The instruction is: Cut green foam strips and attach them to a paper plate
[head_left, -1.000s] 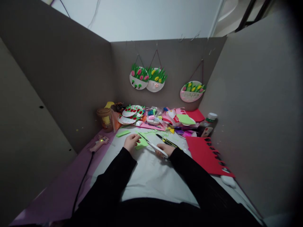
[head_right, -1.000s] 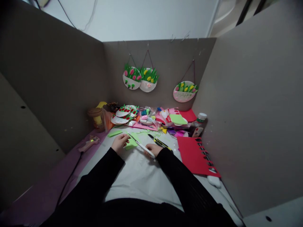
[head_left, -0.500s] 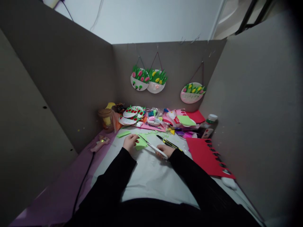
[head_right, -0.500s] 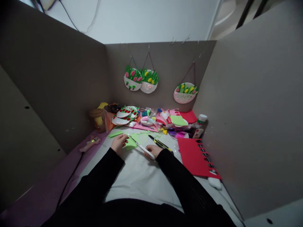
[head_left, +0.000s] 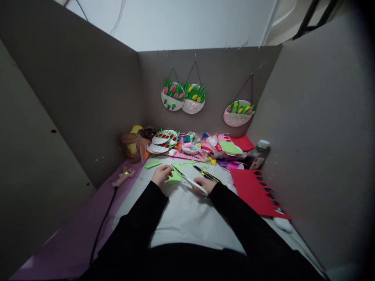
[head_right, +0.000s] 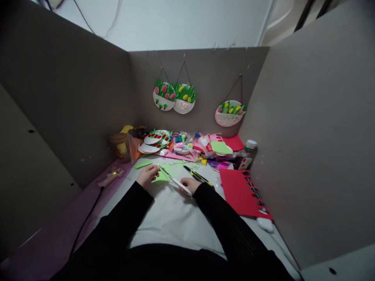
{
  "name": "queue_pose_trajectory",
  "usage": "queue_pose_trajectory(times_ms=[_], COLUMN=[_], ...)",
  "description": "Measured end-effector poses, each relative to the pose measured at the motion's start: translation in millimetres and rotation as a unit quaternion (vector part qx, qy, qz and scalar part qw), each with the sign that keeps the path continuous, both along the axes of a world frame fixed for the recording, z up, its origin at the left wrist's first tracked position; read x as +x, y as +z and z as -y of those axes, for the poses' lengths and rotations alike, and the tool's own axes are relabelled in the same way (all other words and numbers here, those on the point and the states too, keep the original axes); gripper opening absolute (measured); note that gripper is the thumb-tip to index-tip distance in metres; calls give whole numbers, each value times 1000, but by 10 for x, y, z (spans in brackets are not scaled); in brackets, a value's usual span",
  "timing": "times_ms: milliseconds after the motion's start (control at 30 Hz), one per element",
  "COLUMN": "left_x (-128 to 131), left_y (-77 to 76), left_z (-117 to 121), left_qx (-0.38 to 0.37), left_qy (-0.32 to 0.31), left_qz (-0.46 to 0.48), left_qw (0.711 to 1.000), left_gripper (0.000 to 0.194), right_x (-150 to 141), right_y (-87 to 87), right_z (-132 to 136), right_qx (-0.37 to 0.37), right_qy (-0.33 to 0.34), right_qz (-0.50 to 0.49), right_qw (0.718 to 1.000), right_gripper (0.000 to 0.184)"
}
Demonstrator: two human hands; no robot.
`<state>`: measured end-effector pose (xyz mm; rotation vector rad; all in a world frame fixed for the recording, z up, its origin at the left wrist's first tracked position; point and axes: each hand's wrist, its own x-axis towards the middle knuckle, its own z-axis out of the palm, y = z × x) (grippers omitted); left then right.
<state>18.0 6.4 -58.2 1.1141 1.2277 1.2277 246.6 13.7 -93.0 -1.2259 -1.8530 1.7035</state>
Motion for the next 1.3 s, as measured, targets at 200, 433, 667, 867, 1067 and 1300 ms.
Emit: queue_pose_trajectory(times_ms=[200,433,667,867,1067,1300], left_x=[-44,-65,-76,-58,-32,-9], left_y=[-9,-3,-18,-7,-9,-41], left_z=[-10,-5,-9,-8,-8,-18], left_qx=[0,14,17,13,18,20], left_qy=[-50,-91,-113,-112,-59,-55], left_qz=[-30,-49,-83,-72,-63,-98], left_qw=[998,995,990,991,996,993], left_gripper=[20,20,24,25,28,24], right_x=[20,31,43,26,1,8], right_y=[-14,25,2,39,45,7], right_z=[-30,-13,-15,-27,-18,-4], right_qx=[-7,-6,0,10,227,308], right_qy=[26,32,23,-6,-212,-188], right_qz=[-14,-5,14,21,175,249], right_qw=[1000,999,1000,1000,934,899], right_gripper=[19,17,15,19,30,19])
